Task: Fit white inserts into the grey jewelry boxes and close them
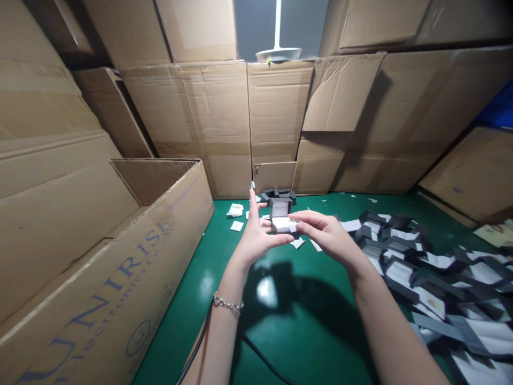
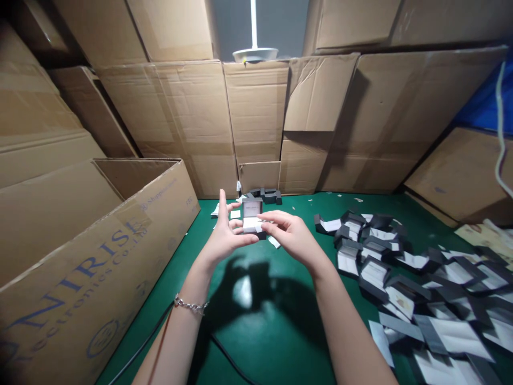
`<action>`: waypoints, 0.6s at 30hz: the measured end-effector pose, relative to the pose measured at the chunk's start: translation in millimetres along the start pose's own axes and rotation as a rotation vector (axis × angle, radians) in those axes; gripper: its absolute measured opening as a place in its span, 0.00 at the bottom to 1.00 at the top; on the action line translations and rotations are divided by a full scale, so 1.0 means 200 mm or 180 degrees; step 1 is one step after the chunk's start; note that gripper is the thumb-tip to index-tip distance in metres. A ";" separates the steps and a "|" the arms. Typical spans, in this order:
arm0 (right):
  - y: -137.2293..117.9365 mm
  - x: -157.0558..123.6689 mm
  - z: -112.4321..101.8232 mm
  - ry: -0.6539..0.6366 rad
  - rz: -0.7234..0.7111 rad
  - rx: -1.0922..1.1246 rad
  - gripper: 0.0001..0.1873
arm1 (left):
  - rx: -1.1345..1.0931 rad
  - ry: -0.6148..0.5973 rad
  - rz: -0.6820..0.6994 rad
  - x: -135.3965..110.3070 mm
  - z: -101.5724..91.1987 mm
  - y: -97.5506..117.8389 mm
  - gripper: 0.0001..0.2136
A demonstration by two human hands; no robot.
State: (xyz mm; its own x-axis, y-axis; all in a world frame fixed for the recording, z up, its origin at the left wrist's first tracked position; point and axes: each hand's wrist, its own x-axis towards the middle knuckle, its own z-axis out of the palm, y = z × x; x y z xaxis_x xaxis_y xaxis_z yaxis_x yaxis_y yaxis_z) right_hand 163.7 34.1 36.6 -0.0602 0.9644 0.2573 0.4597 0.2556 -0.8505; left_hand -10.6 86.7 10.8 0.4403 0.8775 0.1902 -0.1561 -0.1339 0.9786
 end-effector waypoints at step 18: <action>0.05 0.04 0.11 0.0534 -0.0030 -0.0015 0.14 | 0.0347 0.0180 0.0134 0.02 -0.02 -0.07 0.60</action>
State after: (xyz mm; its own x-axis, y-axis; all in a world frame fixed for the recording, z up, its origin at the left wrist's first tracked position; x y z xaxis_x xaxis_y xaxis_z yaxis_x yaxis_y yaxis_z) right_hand 147.7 45.2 19.3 0.0841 0.9371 0.3387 0.4641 0.2640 -0.8455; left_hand -9.8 93.5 -1.8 0.3844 0.8941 0.2296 -0.0749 -0.2177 0.9731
